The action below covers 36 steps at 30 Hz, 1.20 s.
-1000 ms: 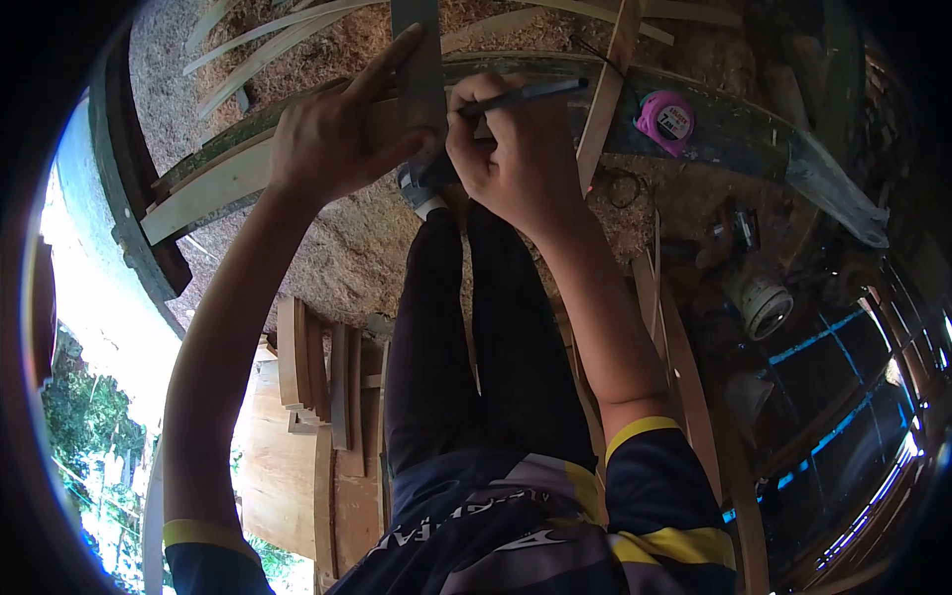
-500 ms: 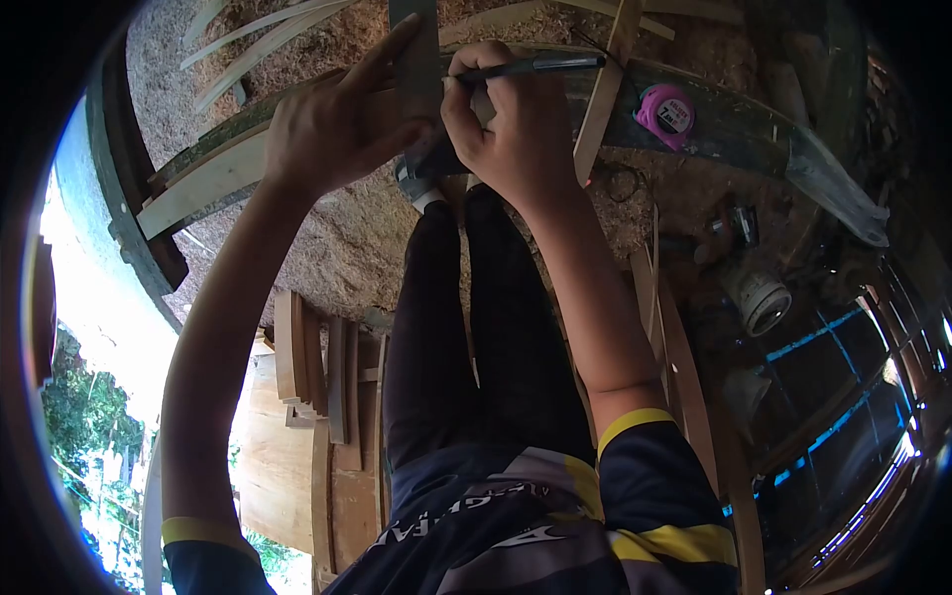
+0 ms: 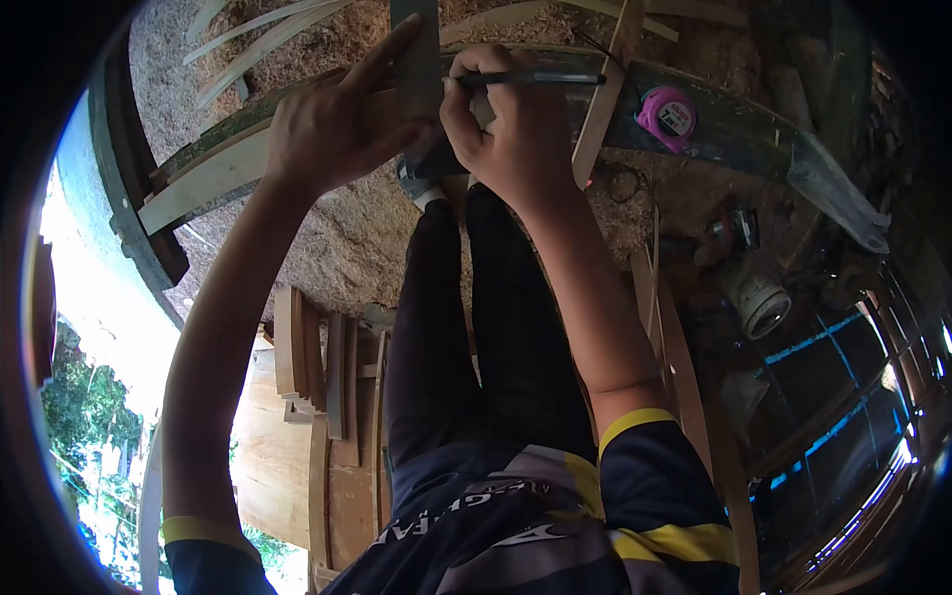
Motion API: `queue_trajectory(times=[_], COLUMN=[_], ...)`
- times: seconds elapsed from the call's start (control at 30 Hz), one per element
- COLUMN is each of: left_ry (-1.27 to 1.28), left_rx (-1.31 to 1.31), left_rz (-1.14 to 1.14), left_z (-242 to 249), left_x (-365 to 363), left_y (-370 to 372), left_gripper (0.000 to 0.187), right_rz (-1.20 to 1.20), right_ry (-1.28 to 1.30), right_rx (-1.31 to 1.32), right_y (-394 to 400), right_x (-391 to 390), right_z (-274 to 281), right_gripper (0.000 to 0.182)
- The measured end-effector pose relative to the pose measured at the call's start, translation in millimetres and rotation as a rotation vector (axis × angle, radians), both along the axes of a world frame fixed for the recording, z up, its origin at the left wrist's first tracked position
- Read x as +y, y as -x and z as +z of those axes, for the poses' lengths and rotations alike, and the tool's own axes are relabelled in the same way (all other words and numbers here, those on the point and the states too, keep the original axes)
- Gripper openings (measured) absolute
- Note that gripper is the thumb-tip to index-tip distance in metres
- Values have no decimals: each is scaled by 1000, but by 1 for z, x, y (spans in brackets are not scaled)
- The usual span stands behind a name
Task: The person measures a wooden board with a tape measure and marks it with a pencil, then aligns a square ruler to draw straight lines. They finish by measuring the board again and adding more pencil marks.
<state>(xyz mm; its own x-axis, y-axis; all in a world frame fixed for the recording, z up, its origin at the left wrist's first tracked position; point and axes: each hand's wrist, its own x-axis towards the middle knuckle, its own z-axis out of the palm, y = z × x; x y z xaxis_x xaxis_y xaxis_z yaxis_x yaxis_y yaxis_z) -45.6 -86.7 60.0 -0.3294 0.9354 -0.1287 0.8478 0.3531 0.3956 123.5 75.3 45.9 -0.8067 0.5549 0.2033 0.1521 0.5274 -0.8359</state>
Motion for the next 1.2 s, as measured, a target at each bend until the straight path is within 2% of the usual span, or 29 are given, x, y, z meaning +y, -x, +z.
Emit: queue_trajectory(times=[0.1,0.2,0.3,0.33,0.4,0.43,0.5,0.6,0.67,0.7,0.8,0.93,1.0,1.03,1.13,1.2], left_ry=[-84,28,2,1,230,229,-65,35,24,27,-14,-6,-154,-157,-36,22], left_rx=[-2,-7,27,27,-256,-254,33,30,21,12,-17,-66,-138,-133,-174,-83], left_rz=[-8,12,4,3,45,42,-7,8,3,2,-21,25,136,128,147,65], left_z=[-2,2,-1,11,46,33,-3,-1,1,1,-2,4,-9,-8,-5,-10], left_x=[1,1,-1,4,19,14,0,0,1,1,1,2,-5,-4,-1,-1], left_y=[0,-1,-1,0,2,1,-1,-2,-1,0,1,-2,0,1,2,4], left_gripper=[102,102,101,101,105,105,101,101,101,100,107,104,91,91,83,84], right_rz=[40,156,212,222,229,199,167,180,145,143,185,213,184,176,105,23], right_ry=[-93,-143,-157,-163,-171,-149,-125,-109,-172,-184,-228,-231,-268,-270,-318,-266], right_rx=[42,-29,-119,-117,-114,-18,83,-54,-182,-180,-197,-201,-132,-128,-201,-310], right_y=[0,-9,-15,-16,-18,-21,-27,-46,-51,-52,-56,-57,-60,-64,-83,-101], right_x=[4,4,2,2,3,4,3,0,-8,-9,-12,-9,-6,-4,4,10], right_z=[6,17,24,24,21,14,10,19,22,21,18,16,20,22,26,22], right_gripper=[16,16,16,15,14,16,17,27,44,44,66,60,58,58,58,58])
